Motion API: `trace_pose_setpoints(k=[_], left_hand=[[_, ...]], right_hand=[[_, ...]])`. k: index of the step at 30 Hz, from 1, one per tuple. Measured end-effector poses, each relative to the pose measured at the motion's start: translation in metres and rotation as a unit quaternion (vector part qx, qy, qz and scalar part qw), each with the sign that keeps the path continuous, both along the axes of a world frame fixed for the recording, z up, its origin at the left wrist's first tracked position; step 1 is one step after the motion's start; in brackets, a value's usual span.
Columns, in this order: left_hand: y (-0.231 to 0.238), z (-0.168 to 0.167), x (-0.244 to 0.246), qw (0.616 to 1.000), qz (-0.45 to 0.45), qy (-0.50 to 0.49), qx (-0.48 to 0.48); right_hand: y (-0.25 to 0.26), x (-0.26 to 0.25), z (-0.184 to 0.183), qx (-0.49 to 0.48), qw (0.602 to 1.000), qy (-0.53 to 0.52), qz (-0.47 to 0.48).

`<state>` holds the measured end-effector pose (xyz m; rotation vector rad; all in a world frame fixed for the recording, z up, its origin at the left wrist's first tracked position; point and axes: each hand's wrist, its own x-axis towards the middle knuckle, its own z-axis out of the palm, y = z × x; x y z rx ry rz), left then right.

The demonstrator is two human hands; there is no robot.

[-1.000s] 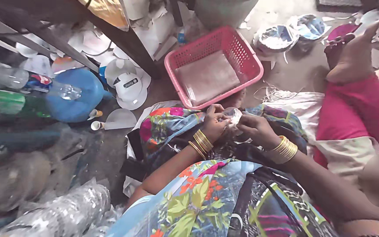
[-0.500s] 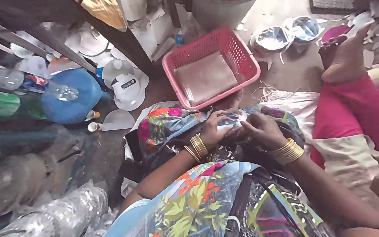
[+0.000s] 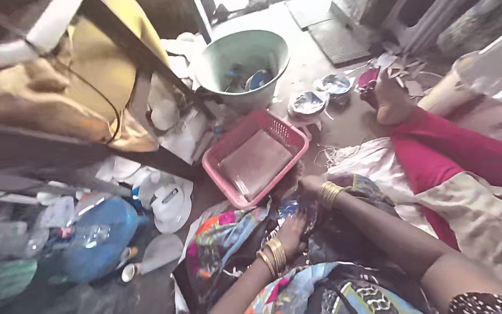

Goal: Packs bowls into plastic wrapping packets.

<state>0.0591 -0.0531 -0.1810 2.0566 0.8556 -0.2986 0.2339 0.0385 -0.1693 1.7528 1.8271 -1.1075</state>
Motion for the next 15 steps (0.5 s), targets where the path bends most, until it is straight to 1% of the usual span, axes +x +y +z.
trace_pose_setpoints(k=[3, 5, 7, 9, 12, 15], left_hand=[[-0.001, -0.004, -0.001, 0.999, 0.014, -0.039, 0.002], [-0.003, -0.013, -0.001, 0.997, 0.019, -0.076, 0.017], [-0.006, -0.022, -0.001, 0.994, 0.022, -0.105, 0.026], [-0.007, -0.026, 0.0, 0.992, 0.028, -0.119, 0.021], [-0.005, -0.022, 0.002, 0.994, 0.031, -0.099, -0.021], [-0.008, -0.023, 0.002, 0.993, 0.032, -0.113, -0.02]], right_hand=[[0.001, 0.004, -0.015, 0.01, 1.0, 0.012, -0.023], [0.004, 0.007, -0.018, -0.009, 0.998, 0.026, -0.049], [0.003, 0.008, -0.02, -0.008, 0.998, 0.033, -0.061], [0.003, 0.006, -0.015, -0.013, 0.998, 0.028, -0.06], [0.004, 0.006, -0.015, -0.016, 0.998, 0.035, -0.051], [0.004, 0.008, -0.017, -0.018, 0.998, 0.036, -0.051]])
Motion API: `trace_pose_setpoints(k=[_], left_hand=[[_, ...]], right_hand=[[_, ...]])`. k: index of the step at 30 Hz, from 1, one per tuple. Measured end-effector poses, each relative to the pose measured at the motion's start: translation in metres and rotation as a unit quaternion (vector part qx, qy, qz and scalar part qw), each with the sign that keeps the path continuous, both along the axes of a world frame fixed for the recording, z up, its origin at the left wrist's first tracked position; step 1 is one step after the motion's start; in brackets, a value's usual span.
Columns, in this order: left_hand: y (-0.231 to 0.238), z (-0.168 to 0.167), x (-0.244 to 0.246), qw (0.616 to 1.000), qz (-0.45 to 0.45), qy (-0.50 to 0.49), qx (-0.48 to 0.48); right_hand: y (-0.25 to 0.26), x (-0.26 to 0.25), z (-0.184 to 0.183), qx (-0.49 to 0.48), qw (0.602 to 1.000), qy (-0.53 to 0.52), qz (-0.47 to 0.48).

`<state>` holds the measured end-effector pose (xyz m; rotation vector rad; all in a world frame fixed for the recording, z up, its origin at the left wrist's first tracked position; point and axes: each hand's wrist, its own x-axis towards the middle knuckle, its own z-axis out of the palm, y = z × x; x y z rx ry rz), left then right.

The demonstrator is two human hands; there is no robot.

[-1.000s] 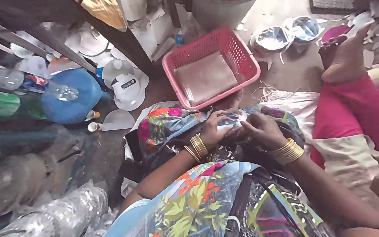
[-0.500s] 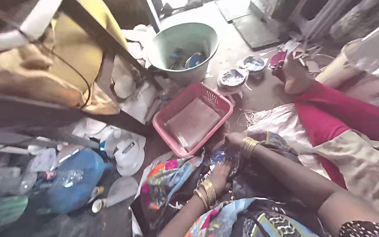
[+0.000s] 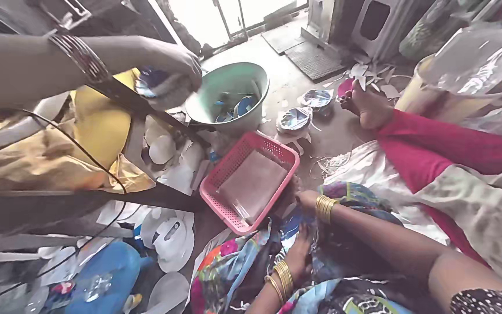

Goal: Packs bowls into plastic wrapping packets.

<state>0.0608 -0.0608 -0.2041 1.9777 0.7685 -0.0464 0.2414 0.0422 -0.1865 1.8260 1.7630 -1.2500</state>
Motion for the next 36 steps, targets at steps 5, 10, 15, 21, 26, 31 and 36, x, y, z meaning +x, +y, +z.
trace_pose_setpoints(k=[5, 10, 15, 21, 26, 31, 36], left_hand=[[-0.002, -0.006, -0.009, 0.992, 0.013, -0.081, 0.099], [0.008, -0.002, -0.038, 0.923, 0.189, -0.173, 0.287], [0.022, -0.009, -0.086, 0.922, 0.321, -0.093, 0.195], [0.025, -0.009, -0.078, 0.932, 0.328, -0.079, 0.134], [0.029, -0.009, -0.078, 0.903, 0.372, -0.083, 0.198], [0.061, 0.005, -0.086, 0.871, 0.449, -0.051, 0.191], [0.127, 0.016, -0.093, 0.847, 0.512, -0.016, 0.142]], right_hand=[[-0.005, 0.015, 0.014, 0.021, 0.999, 0.039, -0.014], [0.005, 0.083, 0.058, 0.11, 0.982, 0.11, -0.11], [0.051, 0.148, 0.073, 0.294, 0.903, 0.053, -0.309], [0.129, 0.15, 0.092, 0.32, 0.734, 0.198, -0.565], [0.142, 0.091, 0.041, 0.337, 0.82, 0.174, -0.428], [0.122, -0.02, 0.002, 0.315, 0.946, -0.008, 0.073], [0.129, -0.066, -0.035, 0.222, 0.964, -0.109, 0.096]])
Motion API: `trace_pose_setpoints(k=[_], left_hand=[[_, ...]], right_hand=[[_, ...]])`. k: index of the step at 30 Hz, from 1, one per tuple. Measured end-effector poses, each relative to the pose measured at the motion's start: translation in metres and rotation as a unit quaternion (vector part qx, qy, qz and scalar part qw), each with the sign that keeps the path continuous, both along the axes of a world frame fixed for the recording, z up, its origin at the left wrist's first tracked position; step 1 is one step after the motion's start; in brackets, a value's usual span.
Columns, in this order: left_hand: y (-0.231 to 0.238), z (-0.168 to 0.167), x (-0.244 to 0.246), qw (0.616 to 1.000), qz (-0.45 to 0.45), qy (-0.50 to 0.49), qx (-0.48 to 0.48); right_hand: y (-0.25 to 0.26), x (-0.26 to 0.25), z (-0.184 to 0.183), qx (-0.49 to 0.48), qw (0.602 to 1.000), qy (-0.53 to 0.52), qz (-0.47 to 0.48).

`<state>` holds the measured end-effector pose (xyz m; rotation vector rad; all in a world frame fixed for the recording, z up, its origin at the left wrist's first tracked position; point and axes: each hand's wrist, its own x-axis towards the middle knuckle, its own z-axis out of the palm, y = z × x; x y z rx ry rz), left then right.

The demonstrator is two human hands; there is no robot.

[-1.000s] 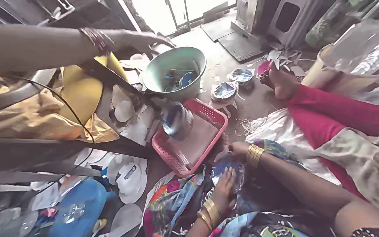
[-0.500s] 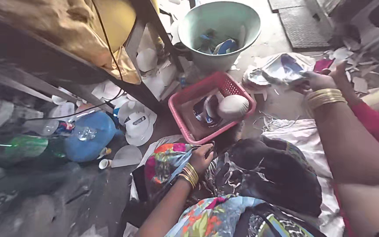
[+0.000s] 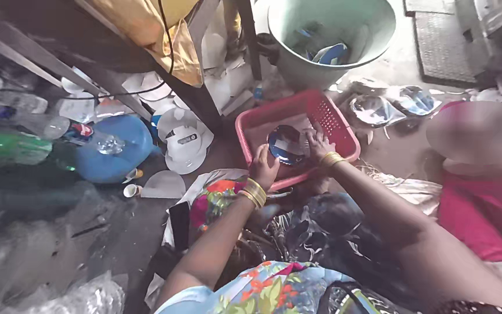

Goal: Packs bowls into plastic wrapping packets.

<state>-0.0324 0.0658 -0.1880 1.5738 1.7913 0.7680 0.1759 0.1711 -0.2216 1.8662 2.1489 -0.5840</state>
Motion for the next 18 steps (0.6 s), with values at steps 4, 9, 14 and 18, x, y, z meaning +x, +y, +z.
trace_pose_setpoints(k=[4, 9, 14, 18], left_hand=[[0.035, -0.013, -0.009, 0.989, 0.027, -0.044, -0.139], [0.069, -0.044, -0.003, 0.964, 0.079, -0.147, -0.208], [0.08, -0.044, -0.004, 0.951, 0.072, -0.179, -0.24], [0.078, -0.044, -0.004, 0.945, 0.085, -0.217, -0.23]], right_hand=[[0.016, 0.018, 0.019, 0.014, 0.998, 0.025, -0.059], [0.034, 0.056, 0.051, 0.134, 0.971, 0.107, -0.169], [0.031, 0.042, 0.088, 0.259, 0.948, 0.106, -0.152], [0.037, 0.02, 0.077, 0.208, 0.934, 0.246, -0.154]])
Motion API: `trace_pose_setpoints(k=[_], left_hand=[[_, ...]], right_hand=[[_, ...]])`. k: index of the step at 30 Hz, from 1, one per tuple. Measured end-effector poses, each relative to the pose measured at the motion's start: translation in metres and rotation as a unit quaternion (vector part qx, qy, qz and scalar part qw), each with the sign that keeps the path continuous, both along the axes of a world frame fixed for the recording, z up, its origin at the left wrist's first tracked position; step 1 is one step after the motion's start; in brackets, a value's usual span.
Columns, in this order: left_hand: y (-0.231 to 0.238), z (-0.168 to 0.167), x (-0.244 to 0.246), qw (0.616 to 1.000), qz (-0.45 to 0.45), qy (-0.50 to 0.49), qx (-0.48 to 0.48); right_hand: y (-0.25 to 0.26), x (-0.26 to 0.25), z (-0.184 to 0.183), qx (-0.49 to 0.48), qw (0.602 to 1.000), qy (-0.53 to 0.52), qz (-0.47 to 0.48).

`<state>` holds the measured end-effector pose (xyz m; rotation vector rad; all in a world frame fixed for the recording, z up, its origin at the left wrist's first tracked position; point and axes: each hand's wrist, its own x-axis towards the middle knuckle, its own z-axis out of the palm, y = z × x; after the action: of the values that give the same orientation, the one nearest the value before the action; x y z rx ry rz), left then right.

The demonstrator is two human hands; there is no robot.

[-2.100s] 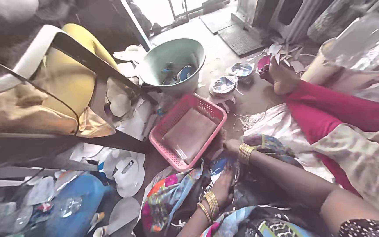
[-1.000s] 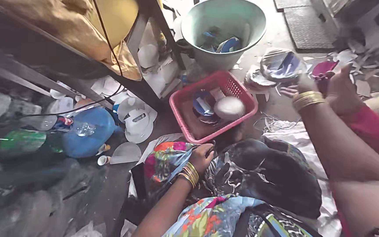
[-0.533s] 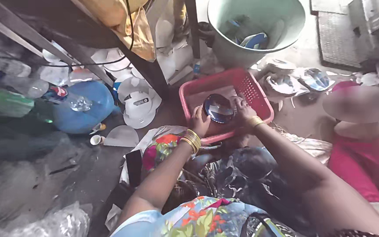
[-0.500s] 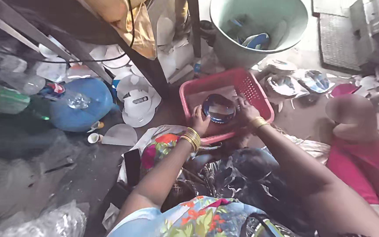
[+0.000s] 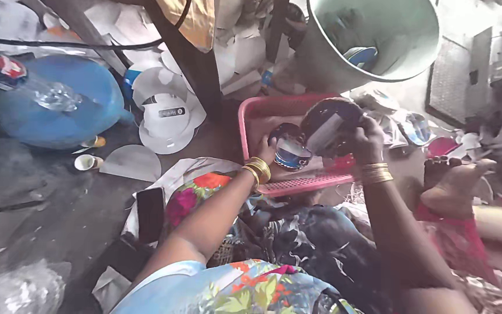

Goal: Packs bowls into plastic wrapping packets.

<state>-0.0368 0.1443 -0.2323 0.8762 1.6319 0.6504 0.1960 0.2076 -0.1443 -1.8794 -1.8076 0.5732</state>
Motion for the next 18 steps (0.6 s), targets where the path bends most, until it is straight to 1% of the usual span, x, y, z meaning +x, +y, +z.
trace_pose_setpoints(k=[1, 2, 4, 5, 7, 9, 11, 14, 16, 18], left_hand=[[0.0, -0.001, 0.001, 1.0, 0.019, -0.017, 0.011], [0.0, -0.001, 0.001, 0.998, 0.038, -0.035, 0.022], [-0.001, 0.001, 0.002, 0.995, 0.069, -0.068, 0.033], [-0.002, 0.003, 0.001, 0.994, 0.074, -0.079, 0.031], [-0.001, 0.004, 0.0, 0.994, 0.065, -0.082, 0.012], [0.001, -0.001, 0.0, 0.996, 0.032, -0.079, -0.014], [0.004, -0.004, 0.0, 0.998, 0.009, -0.046, -0.043], [0.007, -0.004, 0.0, 0.997, 0.016, -0.015, -0.07], [0.005, -0.001, -0.002, 0.999, 0.01, -0.023, -0.035], [0.003, -0.005, -0.003, 0.996, 0.028, -0.064, 0.047]], right_hand=[[0.003, -0.006, -0.013, -0.038, 0.999, 0.021, 0.008], [0.006, -0.012, -0.028, -0.082, 0.996, 0.021, 0.016], [0.008, -0.022, -0.059, -0.198, 0.98, -0.012, 0.026], [0.009, -0.026, -0.074, -0.242, 0.969, -0.028, 0.027], [0.006, -0.038, -0.086, -0.295, 0.955, -0.031, 0.006], [0.001, -0.044, -0.094, -0.306, 0.951, 0.013, -0.036], [0.0, -0.045, -0.099, -0.296, 0.95, 0.072, -0.067], [0.0, -0.04, -0.101, -0.278, 0.95, 0.134, -0.05], [-0.005, -0.04, -0.089, -0.279, 0.942, 0.18, -0.054], [-0.013, -0.039, -0.074, -0.284, 0.926, 0.236, -0.077]])
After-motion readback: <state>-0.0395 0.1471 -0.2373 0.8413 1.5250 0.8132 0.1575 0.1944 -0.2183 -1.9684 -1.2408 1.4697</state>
